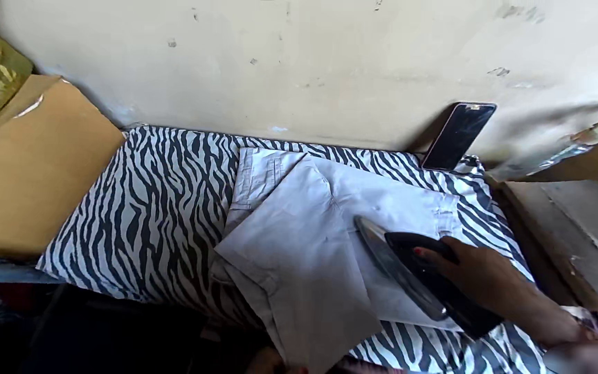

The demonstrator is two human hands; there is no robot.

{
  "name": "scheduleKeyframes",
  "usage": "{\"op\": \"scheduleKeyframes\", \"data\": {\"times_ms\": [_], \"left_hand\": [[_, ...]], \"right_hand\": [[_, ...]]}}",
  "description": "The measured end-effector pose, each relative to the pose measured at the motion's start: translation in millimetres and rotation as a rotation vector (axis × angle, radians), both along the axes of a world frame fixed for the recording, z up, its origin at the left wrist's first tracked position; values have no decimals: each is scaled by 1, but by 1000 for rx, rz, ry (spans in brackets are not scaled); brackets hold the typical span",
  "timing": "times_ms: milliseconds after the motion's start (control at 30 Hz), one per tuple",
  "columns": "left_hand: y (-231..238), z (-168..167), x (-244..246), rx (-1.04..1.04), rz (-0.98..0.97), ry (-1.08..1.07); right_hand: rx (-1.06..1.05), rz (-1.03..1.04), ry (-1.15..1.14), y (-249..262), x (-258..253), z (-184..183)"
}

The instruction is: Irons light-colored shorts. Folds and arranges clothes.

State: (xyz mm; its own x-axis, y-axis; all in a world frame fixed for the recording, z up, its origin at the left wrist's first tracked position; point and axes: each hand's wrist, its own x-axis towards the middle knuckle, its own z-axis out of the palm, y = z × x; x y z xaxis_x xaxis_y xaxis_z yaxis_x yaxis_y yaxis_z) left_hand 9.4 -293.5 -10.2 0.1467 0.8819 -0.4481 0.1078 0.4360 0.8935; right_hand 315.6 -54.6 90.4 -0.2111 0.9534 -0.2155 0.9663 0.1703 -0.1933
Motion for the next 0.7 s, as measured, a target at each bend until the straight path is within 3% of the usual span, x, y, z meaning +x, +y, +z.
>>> {"op": "scheduleKeyframes", "data": {"times_ms": [133,200,300,400,533,700], "left_hand": [[3,-6,12,-34,11,-44],[3,-3,15,-70,11,6],[-1,-3,17,-65,50,47],[-4,-2,22,-78,234,28],[3,2,22,19,518,-24],[24,13,-1,143,475,150]], "right_hand": [[167,83,89,-26,-68,45],[-2,153,54,-37,-127,57],[-311,312,3,-44,-218,32],[-381,368,39,-54,-267,11],[-366,370,-26,-37,-242,16],[-212,15,-50,4,-126,13]]}}
